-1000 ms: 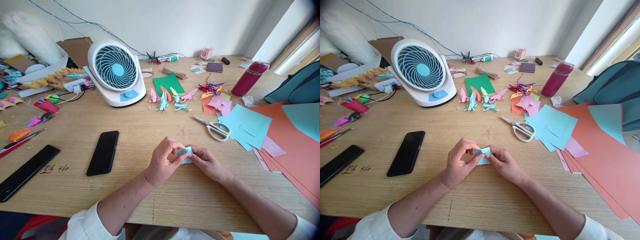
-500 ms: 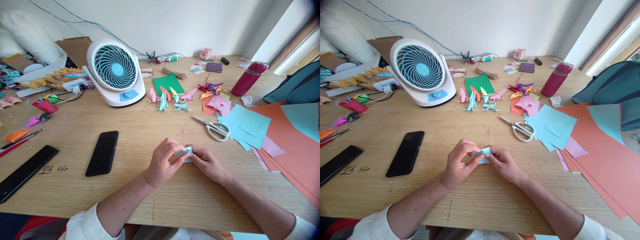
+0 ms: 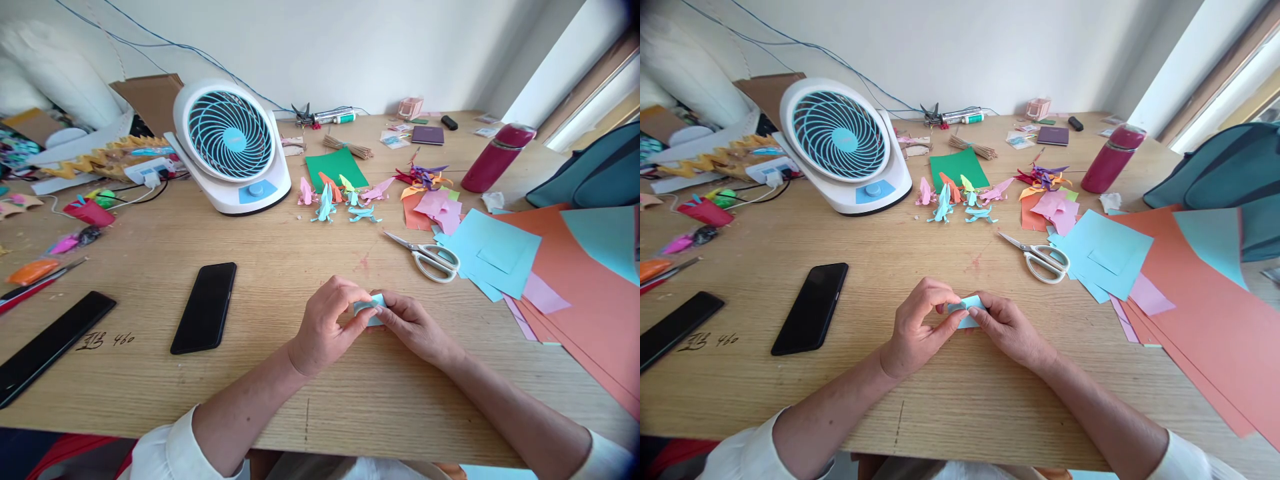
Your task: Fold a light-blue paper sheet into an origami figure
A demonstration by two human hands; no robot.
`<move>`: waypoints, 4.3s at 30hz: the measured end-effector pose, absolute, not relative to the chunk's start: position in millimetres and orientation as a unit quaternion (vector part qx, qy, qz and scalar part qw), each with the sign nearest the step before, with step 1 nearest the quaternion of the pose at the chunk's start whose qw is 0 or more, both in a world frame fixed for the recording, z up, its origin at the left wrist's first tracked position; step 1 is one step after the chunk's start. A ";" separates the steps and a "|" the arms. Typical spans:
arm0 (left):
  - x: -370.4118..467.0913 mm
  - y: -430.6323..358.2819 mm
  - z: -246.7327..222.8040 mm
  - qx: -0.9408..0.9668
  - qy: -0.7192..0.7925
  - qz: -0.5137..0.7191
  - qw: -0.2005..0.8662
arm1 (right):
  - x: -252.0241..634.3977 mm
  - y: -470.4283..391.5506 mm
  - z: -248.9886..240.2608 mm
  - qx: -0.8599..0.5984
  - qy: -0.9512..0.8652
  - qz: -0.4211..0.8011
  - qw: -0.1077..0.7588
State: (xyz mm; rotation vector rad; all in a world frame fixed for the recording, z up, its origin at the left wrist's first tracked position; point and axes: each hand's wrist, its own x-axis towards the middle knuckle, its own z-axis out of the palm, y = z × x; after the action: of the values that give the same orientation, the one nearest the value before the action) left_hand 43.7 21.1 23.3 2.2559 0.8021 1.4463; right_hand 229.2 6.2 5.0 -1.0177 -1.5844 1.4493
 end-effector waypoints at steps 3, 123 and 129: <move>41.8 22.2 20.0 0.808 0.279 0.500 0.144 | 229.3 6.4 3.5 -0.401 -0.619 0.562 0.374; 44.7 33.4 12.6 0.676 0.459 0.390 0.424 | 229.3 9.3 4.7 -0.441 -0.600 0.576 0.339; 42.5 34.3 16.9 0.680 0.461 0.366 0.438 | 230.9 10.9 3.5 -0.428 -0.600 0.591 0.327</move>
State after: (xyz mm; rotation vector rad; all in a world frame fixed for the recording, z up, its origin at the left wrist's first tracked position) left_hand 42.5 34.3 16.9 1.6894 1.1455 0.9097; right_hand 230.9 10.9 3.5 -1.1217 -1.5714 1.5486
